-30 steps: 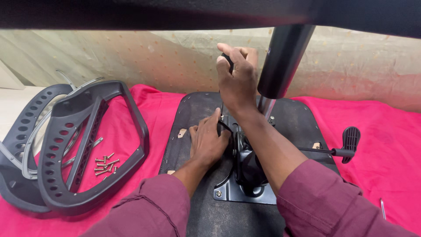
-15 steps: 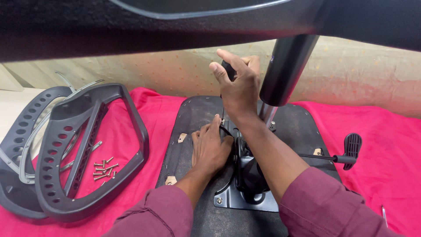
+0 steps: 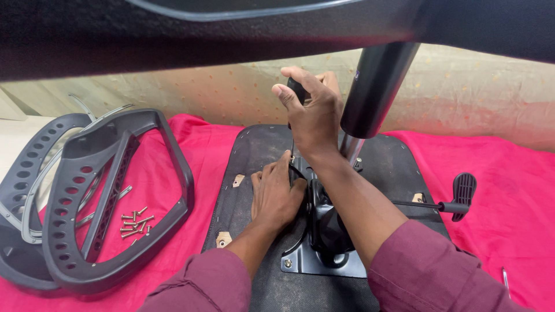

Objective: The person attaches a metal seat mounting plate to the underside of a chair seat cushion, driving screws with a screwdriver while holding the plate aligned, with the gas lift cylinder already inserted through the plate. Loose screws and other chair parts such as armrests and the five-star base lie on the pink cloth beside the work.

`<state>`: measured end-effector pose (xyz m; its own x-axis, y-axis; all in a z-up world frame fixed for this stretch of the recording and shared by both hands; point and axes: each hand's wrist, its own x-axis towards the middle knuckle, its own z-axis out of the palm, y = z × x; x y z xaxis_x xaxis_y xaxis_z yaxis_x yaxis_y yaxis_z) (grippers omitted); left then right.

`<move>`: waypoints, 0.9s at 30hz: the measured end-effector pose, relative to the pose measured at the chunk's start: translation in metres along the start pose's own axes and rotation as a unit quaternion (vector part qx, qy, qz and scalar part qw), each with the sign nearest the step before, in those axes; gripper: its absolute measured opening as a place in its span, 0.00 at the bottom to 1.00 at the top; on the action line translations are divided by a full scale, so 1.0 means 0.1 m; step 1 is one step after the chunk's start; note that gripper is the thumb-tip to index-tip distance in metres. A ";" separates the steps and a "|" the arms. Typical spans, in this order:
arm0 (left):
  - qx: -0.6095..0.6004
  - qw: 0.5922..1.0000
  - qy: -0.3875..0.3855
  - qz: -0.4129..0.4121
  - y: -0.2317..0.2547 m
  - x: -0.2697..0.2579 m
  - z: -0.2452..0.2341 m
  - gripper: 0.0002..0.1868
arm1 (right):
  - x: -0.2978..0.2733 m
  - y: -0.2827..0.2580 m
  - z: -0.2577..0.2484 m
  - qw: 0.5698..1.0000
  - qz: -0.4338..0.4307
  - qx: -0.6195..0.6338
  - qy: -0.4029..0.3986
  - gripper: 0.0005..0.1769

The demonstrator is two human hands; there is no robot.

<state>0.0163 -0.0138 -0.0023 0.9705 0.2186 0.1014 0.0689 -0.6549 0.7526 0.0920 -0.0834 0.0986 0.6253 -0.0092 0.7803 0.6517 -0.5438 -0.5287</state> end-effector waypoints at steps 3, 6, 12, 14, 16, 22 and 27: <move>-0.074 0.987 0.117 0.087 0.02 -0.08 -0.01 0.29 | -0.02 0.03 0.02 0.997 0.028 0.064 -0.025 0.19; -0.151 0.962 0.228 -0.005 0.17 -0.15 -0.02 0.13 | -0.02 0.11 0.05 0.992 -0.056 0.110 -0.010 0.21; -0.173 0.895 0.363 0.191 0.74 -0.16 -0.30 0.18 | -0.01 0.16 0.06 0.999 -0.004 0.048 -0.012 0.19; -0.140 0.881 0.351 0.284 0.86 -0.22 -0.36 0.24 | -0.08 0.22 0.01 0.997 -0.012 0.071 -0.016 0.19; -0.125 0.876 0.328 0.331 1.04 -0.22 -0.37 0.31 | -0.09 0.22 0.01 0.996 -0.019 0.086 -0.014 0.19; -0.049 0.888 0.351 0.293 1.30 -0.12 -0.32 0.33 | 0.05 0.21 0.08 0.996 -0.017 0.084 -0.026 0.19; -0.040 0.893 0.315 0.320 1.25 -0.01 -0.36 0.28 | 0.15 0.17 0.17 0.995 -0.019 0.090 -0.036 0.19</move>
<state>0.0153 -0.0695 0.1153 0.4808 0.1991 0.8539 -0.4932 -0.7438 0.4511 0.1202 -0.0786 0.0955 0.6235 0.0717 0.7785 0.7379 -0.3830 -0.5557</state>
